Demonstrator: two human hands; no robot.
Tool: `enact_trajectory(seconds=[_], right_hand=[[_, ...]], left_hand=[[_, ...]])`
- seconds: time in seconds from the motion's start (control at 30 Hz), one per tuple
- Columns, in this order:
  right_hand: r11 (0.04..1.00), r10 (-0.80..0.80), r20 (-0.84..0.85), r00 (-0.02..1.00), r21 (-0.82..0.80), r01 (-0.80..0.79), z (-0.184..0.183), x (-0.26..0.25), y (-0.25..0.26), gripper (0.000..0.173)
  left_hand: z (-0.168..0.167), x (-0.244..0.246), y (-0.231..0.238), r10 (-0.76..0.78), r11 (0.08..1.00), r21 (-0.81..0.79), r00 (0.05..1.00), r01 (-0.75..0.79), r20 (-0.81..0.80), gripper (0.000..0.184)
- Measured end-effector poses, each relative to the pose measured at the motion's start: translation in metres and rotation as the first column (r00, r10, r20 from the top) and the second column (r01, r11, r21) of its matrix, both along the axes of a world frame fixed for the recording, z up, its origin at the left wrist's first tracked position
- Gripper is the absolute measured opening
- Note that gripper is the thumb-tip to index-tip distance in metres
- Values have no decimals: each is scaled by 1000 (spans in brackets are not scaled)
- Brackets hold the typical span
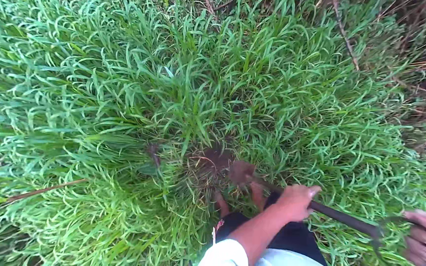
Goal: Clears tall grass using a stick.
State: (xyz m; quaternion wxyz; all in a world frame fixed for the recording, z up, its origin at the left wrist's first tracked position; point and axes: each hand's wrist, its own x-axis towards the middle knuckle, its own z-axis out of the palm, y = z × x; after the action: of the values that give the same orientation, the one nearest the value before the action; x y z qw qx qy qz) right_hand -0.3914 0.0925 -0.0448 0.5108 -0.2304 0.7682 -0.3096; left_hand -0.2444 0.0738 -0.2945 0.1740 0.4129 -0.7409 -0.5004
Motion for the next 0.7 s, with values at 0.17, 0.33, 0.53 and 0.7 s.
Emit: enact_trajectory(seconds=[0.17, 0.33, 0.53, 0.7], right_hand=[[995, -70, -220, 973, -80, 54, -234, 43, -33, 27], [996, -91, -110, 990, -28, 89, -246, 3, -56, 25], [997, -74, 32, 997, 7, 74, -269, -92, -77, 27], [988, -57, 7, 998, 141, 55, -294, -168, -94, 38]], left_hand=[[-46, 31, 6, 185, 902, 328, 937, -282, 297, 95], [-37, 3, 21, 410, 593, 715, 903, -370, 128, 77], [-29, -99, -16, 535, 198, 922, 825, -333, 183, 66], [-45, -193, -35, 656, -28, 930, 696, -365, 293, 72]])
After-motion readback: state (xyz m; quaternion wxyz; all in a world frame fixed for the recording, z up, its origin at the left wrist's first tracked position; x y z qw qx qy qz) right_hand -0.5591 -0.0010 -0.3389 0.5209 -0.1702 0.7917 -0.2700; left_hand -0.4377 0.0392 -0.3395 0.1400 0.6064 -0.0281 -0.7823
